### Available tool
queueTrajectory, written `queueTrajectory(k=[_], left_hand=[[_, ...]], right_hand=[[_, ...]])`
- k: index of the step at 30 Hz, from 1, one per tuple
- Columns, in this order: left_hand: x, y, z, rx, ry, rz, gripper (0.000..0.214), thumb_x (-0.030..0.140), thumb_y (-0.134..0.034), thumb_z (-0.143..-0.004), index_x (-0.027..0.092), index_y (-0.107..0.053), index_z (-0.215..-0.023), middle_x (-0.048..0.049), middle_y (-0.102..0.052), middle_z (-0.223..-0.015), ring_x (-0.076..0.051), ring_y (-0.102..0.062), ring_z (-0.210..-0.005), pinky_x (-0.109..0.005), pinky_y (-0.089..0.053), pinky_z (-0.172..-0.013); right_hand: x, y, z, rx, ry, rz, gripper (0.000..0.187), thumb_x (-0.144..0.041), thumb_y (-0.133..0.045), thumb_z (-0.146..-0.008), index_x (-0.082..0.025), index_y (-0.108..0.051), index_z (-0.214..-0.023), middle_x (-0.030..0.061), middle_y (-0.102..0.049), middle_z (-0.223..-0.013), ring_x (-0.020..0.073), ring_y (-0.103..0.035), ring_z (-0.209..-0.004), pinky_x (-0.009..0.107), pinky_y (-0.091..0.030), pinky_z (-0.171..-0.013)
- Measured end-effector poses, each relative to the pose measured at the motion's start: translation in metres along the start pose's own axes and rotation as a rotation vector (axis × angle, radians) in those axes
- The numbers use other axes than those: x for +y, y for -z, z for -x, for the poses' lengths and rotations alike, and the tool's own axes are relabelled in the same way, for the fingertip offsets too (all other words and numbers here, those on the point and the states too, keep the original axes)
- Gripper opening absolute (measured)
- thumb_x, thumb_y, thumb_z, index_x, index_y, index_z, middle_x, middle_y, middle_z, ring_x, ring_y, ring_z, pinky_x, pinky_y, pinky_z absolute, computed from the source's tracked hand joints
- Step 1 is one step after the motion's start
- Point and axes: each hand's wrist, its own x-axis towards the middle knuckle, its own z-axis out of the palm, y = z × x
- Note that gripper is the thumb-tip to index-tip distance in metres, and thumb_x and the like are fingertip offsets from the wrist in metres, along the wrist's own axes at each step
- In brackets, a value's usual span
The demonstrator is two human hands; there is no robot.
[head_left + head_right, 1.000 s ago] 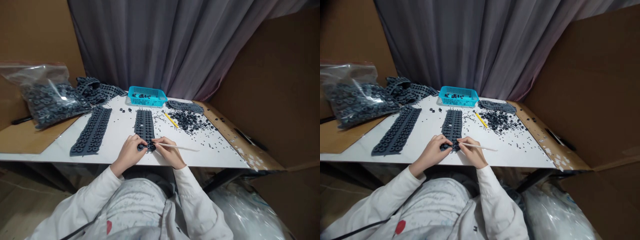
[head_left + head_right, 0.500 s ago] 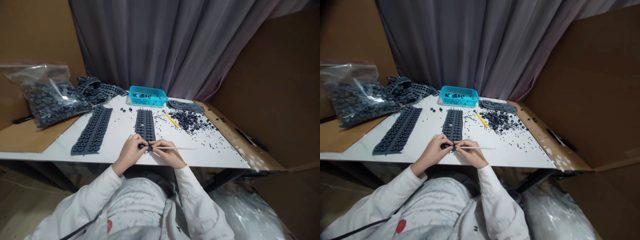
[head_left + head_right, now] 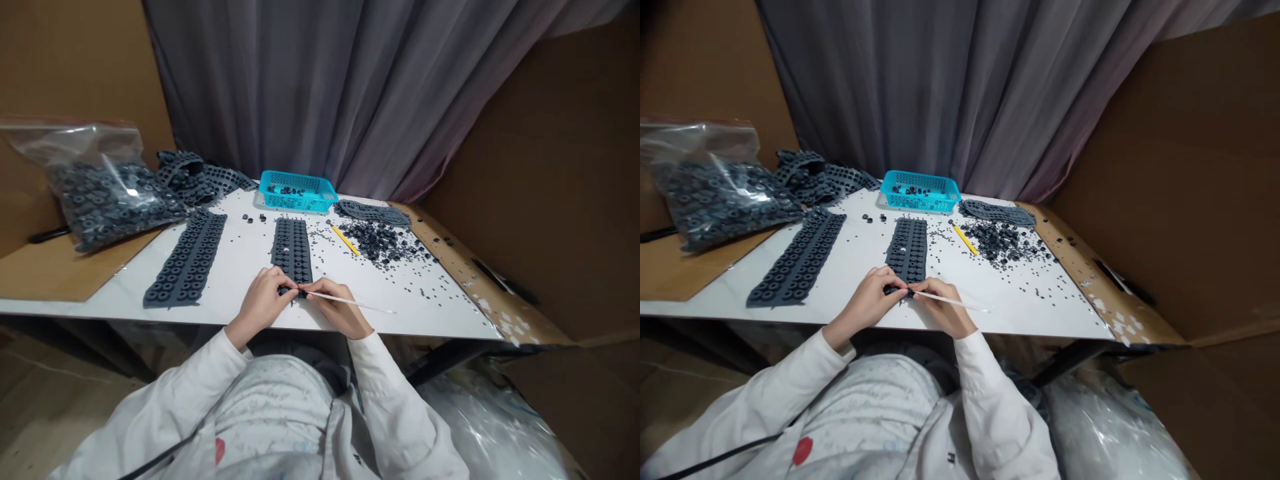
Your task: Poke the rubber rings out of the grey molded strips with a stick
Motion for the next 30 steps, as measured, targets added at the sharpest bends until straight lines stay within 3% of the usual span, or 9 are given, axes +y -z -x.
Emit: queueTrajectory(k=[17, 25, 30], left_hand=[[-0.0023, -0.0014, -0.0016, -0.016, 0.005, -0.019, 0.014, 0.027, -0.06, -0.083, 0.022, -0.071, -0.077, -0.0038, -0.062, -0.083, -0.023, -0.054, -0.088, -0.036, -0.041, -0.079], [-0.0033, -0.0015, -0.0016, -0.021, -0.001, -0.014, 0.013, 0.027, -0.06, -0.083, 0.022, -0.071, -0.079, -0.0038, -0.062, -0.082, -0.022, -0.054, -0.086, -0.035, -0.042, -0.078], [-0.0027, -0.0012, -0.0016, -0.021, 0.006, -0.023, 0.014, 0.027, -0.059, -0.084, 0.022, -0.07, -0.077, -0.0036, -0.062, -0.082, -0.023, -0.054, -0.087, -0.035, -0.041, -0.078]], right_hand=[[0.0035, -0.0017, -0.0008, 0.019, 0.092, 0.166, 0.016, -0.034, -0.055, -0.091, -0.021, -0.065, -0.093, 0.01, -0.072, -0.102, 0.0229, -0.068, -0.094, 0.037, -0.053, -0.084], [-0.0007, 0.0002, -0.0017, 0.009, -0.014, -0.044, 0.023, -0.041, -0.063, -0.085, -0.019, -0.066, -0.088, 0.0119, -0.071, -0.107, 0.0251, -0.066, -0.105, 0.04, -0.053, -0.089], [0.0032, -0.0009, -0.0015, -0.006, 0.006, 0.005, 0.021, -0.04, -0.061, -0.087, -0.02, -0.065, -0.089, 0.011, -0.071, -0.107, 0.025, -0.066, -0.104, 0.04, -0.052, -0.091]])
